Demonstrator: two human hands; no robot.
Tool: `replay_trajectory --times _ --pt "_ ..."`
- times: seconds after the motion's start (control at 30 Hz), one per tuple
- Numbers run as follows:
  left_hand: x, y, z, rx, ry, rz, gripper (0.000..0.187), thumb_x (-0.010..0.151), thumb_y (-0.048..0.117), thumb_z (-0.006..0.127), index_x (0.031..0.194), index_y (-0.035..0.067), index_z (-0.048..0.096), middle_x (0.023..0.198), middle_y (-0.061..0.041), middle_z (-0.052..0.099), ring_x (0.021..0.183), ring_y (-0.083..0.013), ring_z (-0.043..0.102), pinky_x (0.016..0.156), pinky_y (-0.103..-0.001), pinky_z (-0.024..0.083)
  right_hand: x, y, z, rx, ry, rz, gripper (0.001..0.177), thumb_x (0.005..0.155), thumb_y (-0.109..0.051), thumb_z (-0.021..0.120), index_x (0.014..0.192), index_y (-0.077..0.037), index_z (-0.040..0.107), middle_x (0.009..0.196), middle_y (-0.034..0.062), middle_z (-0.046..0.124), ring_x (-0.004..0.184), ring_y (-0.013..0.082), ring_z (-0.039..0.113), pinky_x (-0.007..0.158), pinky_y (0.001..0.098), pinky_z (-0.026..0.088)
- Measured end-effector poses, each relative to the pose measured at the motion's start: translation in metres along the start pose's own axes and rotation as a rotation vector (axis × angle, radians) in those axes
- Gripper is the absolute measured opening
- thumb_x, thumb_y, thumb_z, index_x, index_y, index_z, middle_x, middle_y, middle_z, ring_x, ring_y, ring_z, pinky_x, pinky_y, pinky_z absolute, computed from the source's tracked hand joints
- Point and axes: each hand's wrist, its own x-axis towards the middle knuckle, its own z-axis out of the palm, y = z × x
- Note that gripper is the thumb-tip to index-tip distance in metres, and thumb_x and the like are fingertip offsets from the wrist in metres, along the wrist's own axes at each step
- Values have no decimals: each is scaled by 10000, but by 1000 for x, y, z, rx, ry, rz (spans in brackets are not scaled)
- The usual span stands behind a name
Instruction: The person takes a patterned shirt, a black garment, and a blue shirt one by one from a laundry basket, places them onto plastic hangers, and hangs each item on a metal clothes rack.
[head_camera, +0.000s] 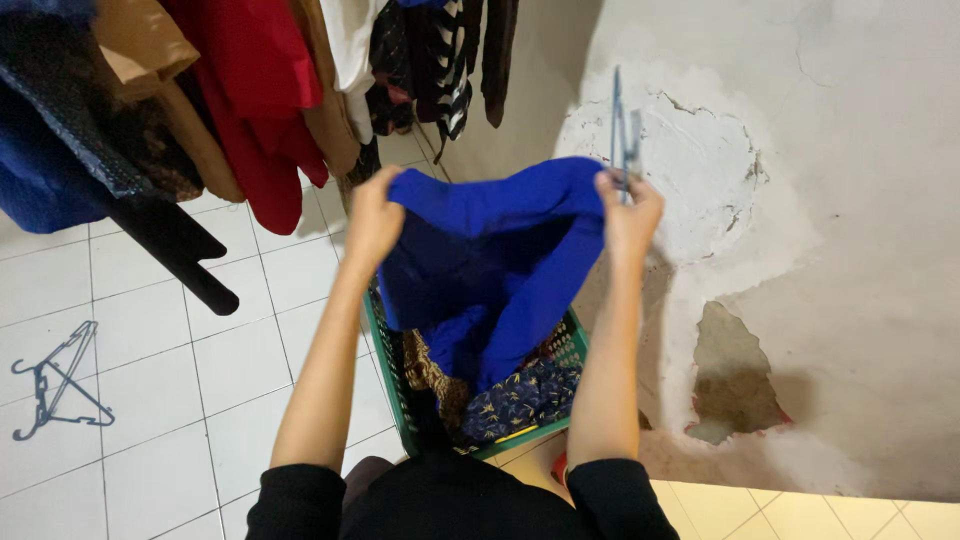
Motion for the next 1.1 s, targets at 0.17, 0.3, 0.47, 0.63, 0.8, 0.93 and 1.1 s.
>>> replay_trajectory --times 0.17,0.3,0.47,0.63,0.8,0.93,1.1 --pt "2 38 54 118 -152 21 329 805 -29 578 1100 47 704 983 -246 727 977 -439 685 846 -482 520 -68 -8 68 68 -346 236 595 708 -41 971 1263 -40 757 984 53 762 752 207 489 702 339 440" --pt "2 33 54 138 -205 19 340 752 16 607 1082 54 681 920 -225 733 911 -426 698 791 -499 531 -75 -5 85 122 -354 199 267 788 -91 861 1030 -10 779 934 36 770 831 104 685 775 257 552" --pt "-20 -20 43 283 -166 29 189 930 182 661 1052 44 704 907 -232 725 865 -438 682 759 -507 539 -51 -1 48 100 -38 266 87 888 -108 799 917 -38 755 800 40 727 594 70 513 555 232 399" --pt "-39 -78 31 330 -279 -142 269 1001 278 646 995 20 724 806 -223 704 747 -387 677 706 -465 520 -34 10 -1 284 152 362 89 905 -119 766 949 -48 734 722 -11 653 453 34 356 398 222 229" --pt "-46 -84 22 -78 -419 -269 304 875 232 861 899 -38 724 793 -154 676 670 -168 595 669 -351 475 -27 31 -36 176 236 342 108 942 -86 795 993 -9 739 753 5 640 526 62 385 444 227 251" --pt "-29 -39 39 -225 -288 -66 233 896 183 760 1062 22 737 960 -22 758 895 -93 674 819 -279 539 -44 13 -19 -160 101 -25 289 842 15 840 1127 -11 798 1072 122 802 1016 175 716 933 298 540" --pt "-12 29 70 29 -402 307 259 812 77 754 1071 66 774 1032 -112 769 973 -257 717 868 -335 553 -87 -25 46 418 -391 340 485 636 55 842 1083 -94 728 1081 20 739 945 117 695 803 256 569"
